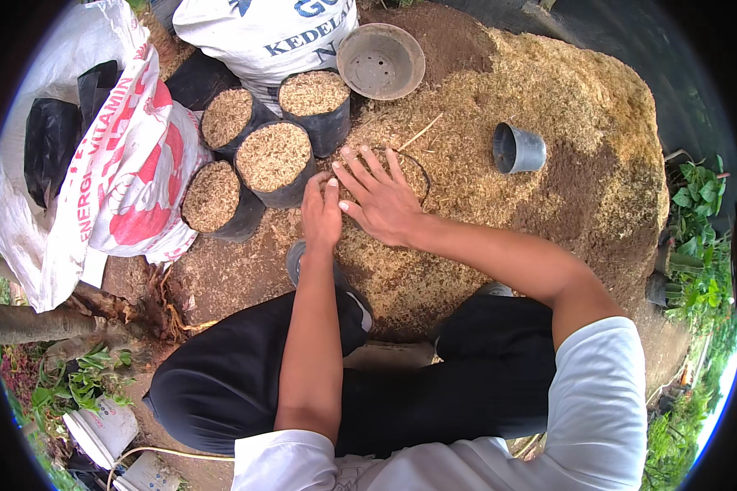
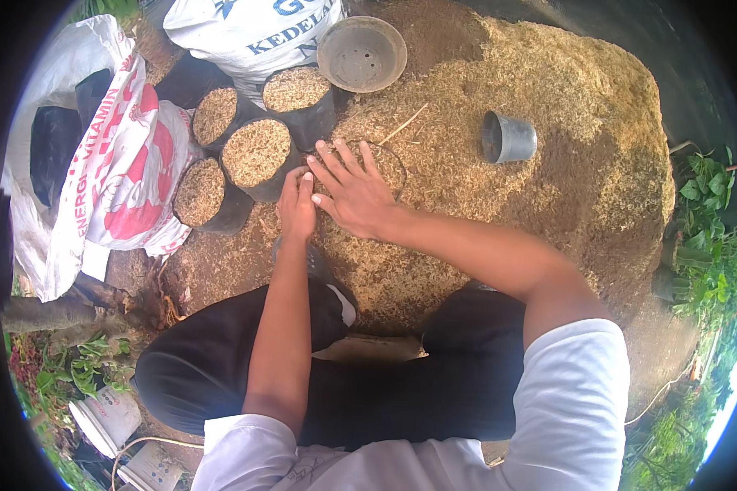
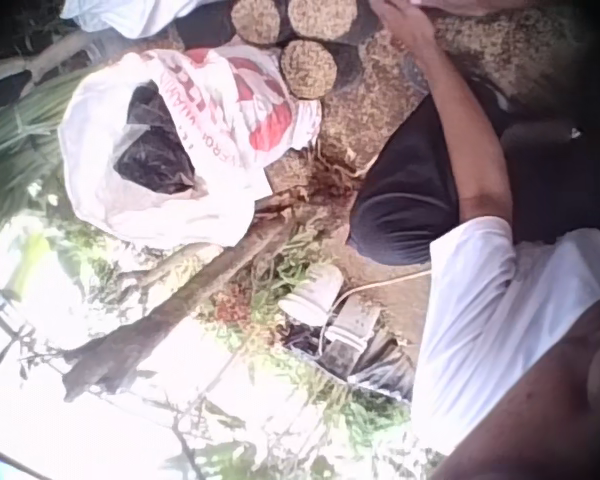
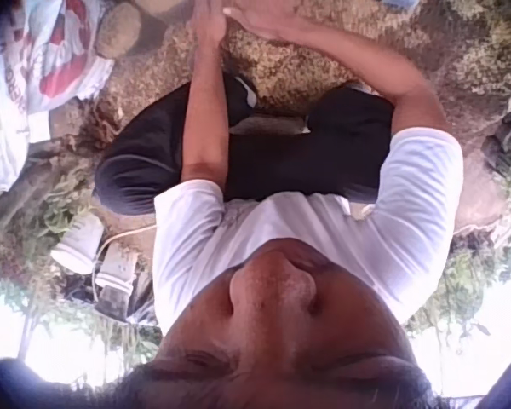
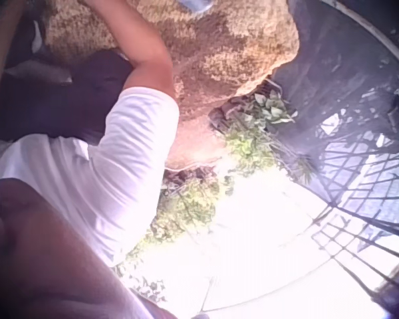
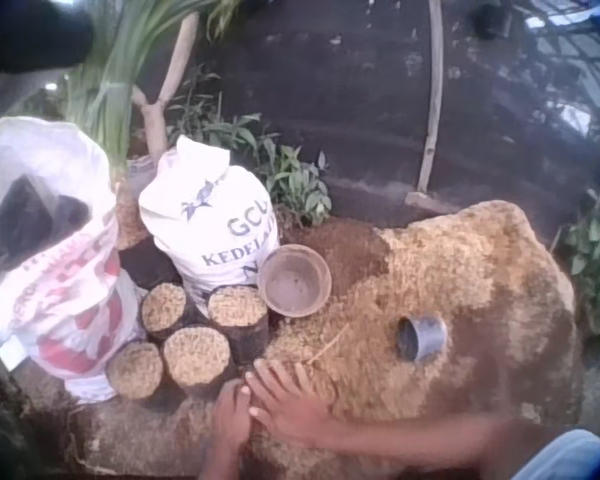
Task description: The person scoops a granular substrate from a large pile using a small plastic cup and pours it into black plastic nursery pots. They press the substrate down with their hands and repeat the process for several pots.
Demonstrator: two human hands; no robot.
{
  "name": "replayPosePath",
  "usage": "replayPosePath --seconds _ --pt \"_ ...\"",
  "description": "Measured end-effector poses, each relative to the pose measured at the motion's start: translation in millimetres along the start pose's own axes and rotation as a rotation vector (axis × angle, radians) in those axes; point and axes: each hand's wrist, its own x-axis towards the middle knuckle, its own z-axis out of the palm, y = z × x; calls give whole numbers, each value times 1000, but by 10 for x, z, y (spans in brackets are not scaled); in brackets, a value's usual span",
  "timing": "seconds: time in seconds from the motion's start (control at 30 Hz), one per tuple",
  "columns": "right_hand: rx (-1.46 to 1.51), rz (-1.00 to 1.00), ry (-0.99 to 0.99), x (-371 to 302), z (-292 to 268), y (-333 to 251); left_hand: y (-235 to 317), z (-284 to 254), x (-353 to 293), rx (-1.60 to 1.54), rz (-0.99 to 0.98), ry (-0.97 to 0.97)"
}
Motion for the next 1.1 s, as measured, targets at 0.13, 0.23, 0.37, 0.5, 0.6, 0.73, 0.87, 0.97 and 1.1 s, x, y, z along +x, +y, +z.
replayPosePath --seconds 0.13,0.23,0.37,0.5,0.6,0.73,0.87,0.97,1.1 --pt "-38 84 -101 -75 19 -2 -33 161 164 -205 -90 -206" --pt "0 83 -199 -10 -21 19 -60 236 263 -306 -133 -258" --pt "-6 95 -300 56 -132 22 -128 245 351 -380 -91 -236" --pt "174 104 -211 -32 -185 111 -183 252 284 -381 -71 -212" --pt "9 -3 -78 -280 -112 270 -211 227 55 -177 -108 -170" --pt "26 -94 -149 -495 51 357 -139 254 -109 99 -196 -103" --pt "70 -103 -94 -456 40 364 -54 269 -39 10 -193 -93" --pt "60 -84 -249 -387 -118 339 6 241 44 164 -204 -116" --pt "114 -38 -259 -372 -242 288 54 181 20 43 -261 -149"
